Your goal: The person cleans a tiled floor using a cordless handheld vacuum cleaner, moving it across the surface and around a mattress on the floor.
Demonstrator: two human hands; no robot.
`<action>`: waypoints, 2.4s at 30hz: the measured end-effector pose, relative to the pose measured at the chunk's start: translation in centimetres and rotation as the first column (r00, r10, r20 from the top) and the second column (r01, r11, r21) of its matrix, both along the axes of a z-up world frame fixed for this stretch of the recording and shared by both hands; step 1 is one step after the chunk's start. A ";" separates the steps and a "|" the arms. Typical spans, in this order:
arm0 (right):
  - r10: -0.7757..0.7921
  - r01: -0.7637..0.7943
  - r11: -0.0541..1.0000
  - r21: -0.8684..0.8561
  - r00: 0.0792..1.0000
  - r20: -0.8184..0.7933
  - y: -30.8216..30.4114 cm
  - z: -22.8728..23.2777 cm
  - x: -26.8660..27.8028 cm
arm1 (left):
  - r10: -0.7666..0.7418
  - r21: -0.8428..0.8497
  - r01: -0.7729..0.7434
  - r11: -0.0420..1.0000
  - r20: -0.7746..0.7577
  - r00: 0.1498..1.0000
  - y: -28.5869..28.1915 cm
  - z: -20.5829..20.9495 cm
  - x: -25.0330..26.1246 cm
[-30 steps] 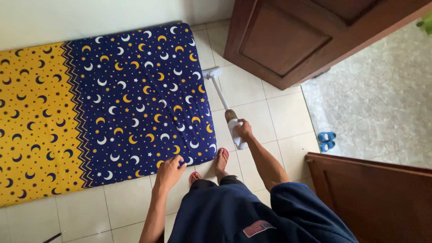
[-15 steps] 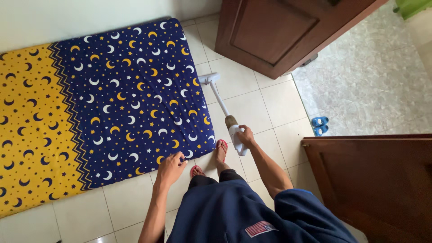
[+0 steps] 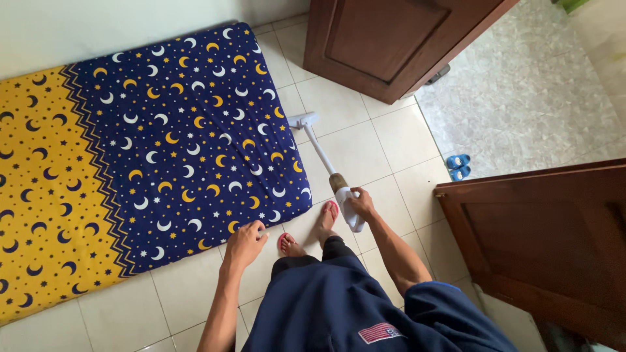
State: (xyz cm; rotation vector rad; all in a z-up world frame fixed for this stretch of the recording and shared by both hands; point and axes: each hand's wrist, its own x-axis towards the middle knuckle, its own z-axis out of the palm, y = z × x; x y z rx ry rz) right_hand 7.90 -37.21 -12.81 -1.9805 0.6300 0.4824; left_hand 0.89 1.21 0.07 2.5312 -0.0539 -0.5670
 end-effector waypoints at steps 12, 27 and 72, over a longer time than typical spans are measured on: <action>0.116 -0.114 0.993 -0.045 0.992 0.043 -2.8 -0.6 5.4 | 0.067 -0.028 -0.065 0.997 0.089 0.994 -5.4 -0.6 -0.6; 0.382 -0.380 0.924 -0.037 0.923 0.054 -12.9 -0.3 17.9 | 0.393 -0.039 -0.392 0.919 0.175 0.903 -22.3 -1.5 -3.1; 0.640 -0.643 0.765 0.026 0.765 0.075 -30.7 -1.4 10.6 | 0.715 -0.083 -0.712 0.697 0.155 0.682 -52.7 -1.6 -16.0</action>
